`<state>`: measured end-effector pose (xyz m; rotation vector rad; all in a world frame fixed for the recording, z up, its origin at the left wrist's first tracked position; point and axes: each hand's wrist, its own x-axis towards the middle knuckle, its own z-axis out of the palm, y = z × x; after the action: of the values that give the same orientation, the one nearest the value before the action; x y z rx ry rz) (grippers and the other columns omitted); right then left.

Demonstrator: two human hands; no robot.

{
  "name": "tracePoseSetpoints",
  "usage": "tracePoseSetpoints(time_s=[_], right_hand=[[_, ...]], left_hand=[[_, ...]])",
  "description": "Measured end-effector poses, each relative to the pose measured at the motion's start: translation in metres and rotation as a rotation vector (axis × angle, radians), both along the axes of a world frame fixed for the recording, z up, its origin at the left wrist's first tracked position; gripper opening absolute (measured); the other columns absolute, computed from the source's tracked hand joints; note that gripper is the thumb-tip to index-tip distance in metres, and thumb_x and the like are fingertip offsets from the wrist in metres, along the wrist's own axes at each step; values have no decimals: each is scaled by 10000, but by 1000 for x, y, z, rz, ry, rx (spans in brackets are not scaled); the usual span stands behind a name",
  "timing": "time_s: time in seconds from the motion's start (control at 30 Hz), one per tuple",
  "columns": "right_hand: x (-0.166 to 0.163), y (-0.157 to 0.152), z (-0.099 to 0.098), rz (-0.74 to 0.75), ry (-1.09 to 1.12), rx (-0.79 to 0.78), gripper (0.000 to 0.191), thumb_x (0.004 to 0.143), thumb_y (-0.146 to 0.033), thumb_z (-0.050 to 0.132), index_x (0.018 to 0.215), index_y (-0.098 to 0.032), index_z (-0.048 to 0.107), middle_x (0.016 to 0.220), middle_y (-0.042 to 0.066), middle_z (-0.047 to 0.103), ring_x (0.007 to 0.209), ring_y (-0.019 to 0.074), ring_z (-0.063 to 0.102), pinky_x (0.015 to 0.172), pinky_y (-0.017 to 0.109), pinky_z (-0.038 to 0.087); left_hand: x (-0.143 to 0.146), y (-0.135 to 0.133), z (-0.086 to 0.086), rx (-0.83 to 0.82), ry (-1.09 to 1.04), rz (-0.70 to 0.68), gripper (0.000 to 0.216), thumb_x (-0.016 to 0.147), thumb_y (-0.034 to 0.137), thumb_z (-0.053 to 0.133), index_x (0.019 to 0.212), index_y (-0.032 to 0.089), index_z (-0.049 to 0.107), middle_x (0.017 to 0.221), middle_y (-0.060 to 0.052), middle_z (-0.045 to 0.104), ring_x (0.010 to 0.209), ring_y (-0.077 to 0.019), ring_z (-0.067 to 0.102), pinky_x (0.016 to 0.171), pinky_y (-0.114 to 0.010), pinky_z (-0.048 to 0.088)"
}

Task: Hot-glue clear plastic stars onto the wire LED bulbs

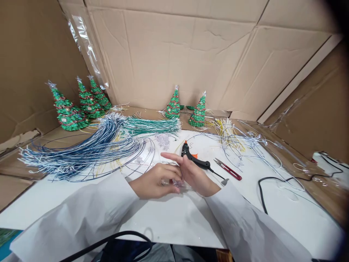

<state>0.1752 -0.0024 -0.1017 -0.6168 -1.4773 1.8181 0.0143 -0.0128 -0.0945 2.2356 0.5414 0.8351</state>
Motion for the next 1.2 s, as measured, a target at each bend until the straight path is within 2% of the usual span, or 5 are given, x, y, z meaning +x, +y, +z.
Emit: tracePoseSetpoints(time_s=[0.2, 0.63, 0.83, 1.0, 1.2], right_hand=[[-4, -2, -4, -24, 16, -132, 376, 794, -447, 562, 1053, -188, 650, 1015, 62, 665, 879, 170, 618, 728, 264, 479], [10, 5, -12, -343, -22, -171, 311, 725, -395, 655, 931, -163, 638, 725, 23, 656, 659, 133, 605, 655, 282, 489], [17, 6, -2, -406, -33, -20, 328, 776, -431, 585, 965, -163, 576, 494, -60, 497, 460, 87, 459, 439, 206, 337], [16, 6, -4, -408, -171, 127, 285, 772, -439, 566, 863, -170, 543, 483, -41, 532, 443, 90, 429, 446, 214, 289], [16, 4, -3, -510, -322, 261, 248, 766, -410, 565, 730, -166, 550, 510, -49, 429, 476, 89, 386, 457, 217, 295]], left_hand=[[1, -3, 3, -63, -22, -51, 151, 785, 282, 618, 794, 146, 683, 781, -105, 684, 773, -191, 623, 731, -290, 482], [-11, 5, 4, -115, -103, 231, 175, 805, 303, 589, 880, 181, 690, 925, -101, 699, 841, -193, 626, 708, -273, 478], [-17, 16, -1, -314, -213, 545, 218, 755, 330, 633, 866, 146, 672, 816, -73, 684, 714, -161, 616, 619, -242, 473], [-16, 20, -8, -445, -206, 520, 354, 686, 312, 698, 988, 155, 601, 647, 1, 635, 616, -129, 593, 590, -223, 455], [-13, 16, -8, -509, -174, 493, 243, 660, 303, 712, 780, 141, 576, 585, 26, 580, 534, -91, 527, 523, -195, 413]])
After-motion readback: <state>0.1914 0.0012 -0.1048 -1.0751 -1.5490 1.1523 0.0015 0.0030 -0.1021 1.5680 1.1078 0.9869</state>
